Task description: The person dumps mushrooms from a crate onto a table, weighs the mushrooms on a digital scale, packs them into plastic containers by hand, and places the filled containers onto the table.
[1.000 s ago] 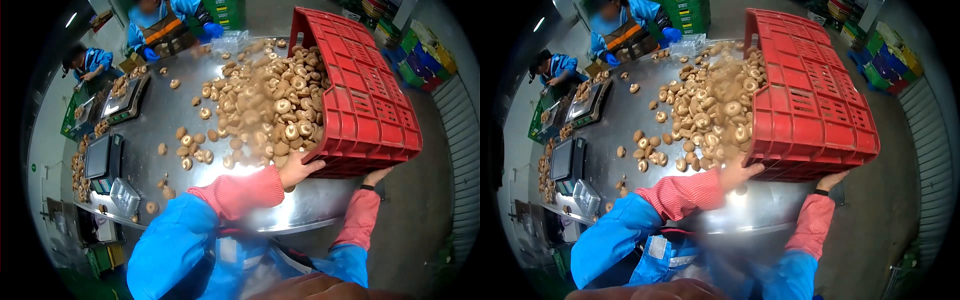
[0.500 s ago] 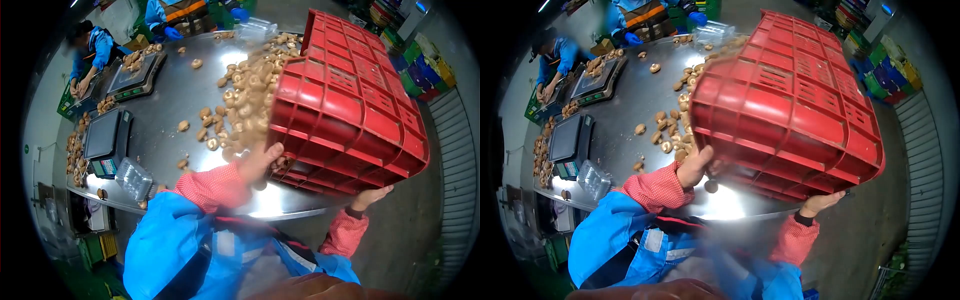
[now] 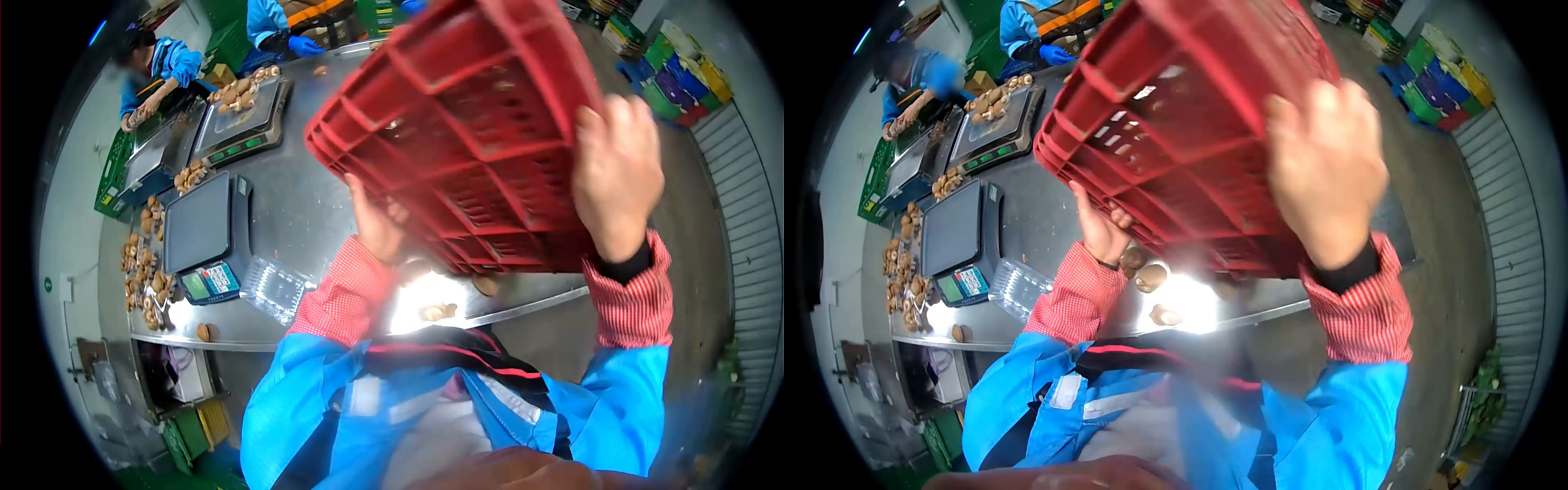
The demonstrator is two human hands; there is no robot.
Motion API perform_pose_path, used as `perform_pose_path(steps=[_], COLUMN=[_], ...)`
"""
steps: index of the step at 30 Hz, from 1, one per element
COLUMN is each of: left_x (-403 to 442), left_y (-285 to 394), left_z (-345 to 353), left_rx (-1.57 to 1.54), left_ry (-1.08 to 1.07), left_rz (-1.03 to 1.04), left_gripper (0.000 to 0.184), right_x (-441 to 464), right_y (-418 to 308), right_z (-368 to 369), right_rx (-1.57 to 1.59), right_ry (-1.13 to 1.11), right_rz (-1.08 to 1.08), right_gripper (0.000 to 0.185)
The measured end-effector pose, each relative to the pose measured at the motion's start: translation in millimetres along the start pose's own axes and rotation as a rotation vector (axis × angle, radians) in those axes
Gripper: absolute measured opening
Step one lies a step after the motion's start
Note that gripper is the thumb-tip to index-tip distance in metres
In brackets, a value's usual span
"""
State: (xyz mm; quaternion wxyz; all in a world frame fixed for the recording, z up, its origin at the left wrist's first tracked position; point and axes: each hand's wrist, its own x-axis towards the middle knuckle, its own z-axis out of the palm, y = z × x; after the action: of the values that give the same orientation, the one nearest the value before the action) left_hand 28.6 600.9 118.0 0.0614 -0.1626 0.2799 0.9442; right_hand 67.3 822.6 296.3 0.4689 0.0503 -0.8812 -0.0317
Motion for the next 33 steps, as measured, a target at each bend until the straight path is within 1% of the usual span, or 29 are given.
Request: perform_pose_path(steps=[1,3,6,8,9,10,12,14,16,18,20,21,24,25,26,28,29,32,33], left_x=[21,42,57,96,112,112,122,132,144,154,159,160,159,157,155,153,153,148,147], left_y=[2,9,21,18,23,29,36,43,46,45,41,38,27,24,21,17,15,13,12], left_z=[-25,-36,-47,-82,-101,-98,-99,-105,-111,-111,-111,-111,-111,-110,-109,-105,-104,-100,-101], left_rx=[0.051,0.011,-0.087,-0.178,-0.163,-0.15,-0.11,-0.03,0.049,0.12,0.177,0.21,0.273,0.286,0.305,0.332,0.341,0.355,0.369], left_ry=[-0.098,-0.119,-0.143,-0.25,-0.335,-0.361,-0.254,-0.127,-0.017,0.066,0.122,0.144,0.199,0.213,0.226,0.248,0.255,0.265,0.271], left_rz=[0.073,0.086,0.032,-0.038,-0.089,-0.129,-0.154,-0.172,-0.163,-0.149,-0.131,-0.122,-0.114,-0.108,-0.104,-0.099,-0.097,-0.085,-0.089], left_gripper=[0.058,0.059,0.074,0.083,0.09,0.089,0.088,0.079,0.078,0.078,0.077,0.077,0.076,0.076,0.075,0.075,0.074,0.073,0.073], right_x=[12,30,51,64,68,72,61,48,28,8,-7,-11,-16,-19,-16,-12,-16,-20,-13], right_y=[-18,-46,-67,-63,-50,-34,8,65,136,212,266,280,323,364,360,328,315,312,298], right_z=[4,23,60,79,95,108,120,148,184,233,266,274,323,368,370,351,347,362,339], right_rx=[-0.011,-0.015,0.159,0.336,0.696,0.848,0.812,0.637,0.451,0.25,0.112,0.074,0.14,0.45,0.716,1.253,1.571,1.588,1.583], right_ry=[-0.057,-0.055,-0.078,-0.254,-0.347,-0.397,-0.375,-0.353,-0.382,-0.315,-0.317,-0.334,-0.388,-0.533,-0.518,-0.465,-0.351,-0.121,-0.166], right_rz=[-0.026,-0.113,-0.264,-0.342,-0.352,-0.298,-0.074,0.15,0.347,0.385,0.521,0.579,0.75,0.838,0.922,1.068,1.122,1.216,1.201], right_gripper=[0.024,0.032,0.04,0.041,0.04,0.039,0.042,0.048,0.053,0.061,0.068,0.077,0.081,0.079,0.076,0.071,0.062,0.056,0.056])
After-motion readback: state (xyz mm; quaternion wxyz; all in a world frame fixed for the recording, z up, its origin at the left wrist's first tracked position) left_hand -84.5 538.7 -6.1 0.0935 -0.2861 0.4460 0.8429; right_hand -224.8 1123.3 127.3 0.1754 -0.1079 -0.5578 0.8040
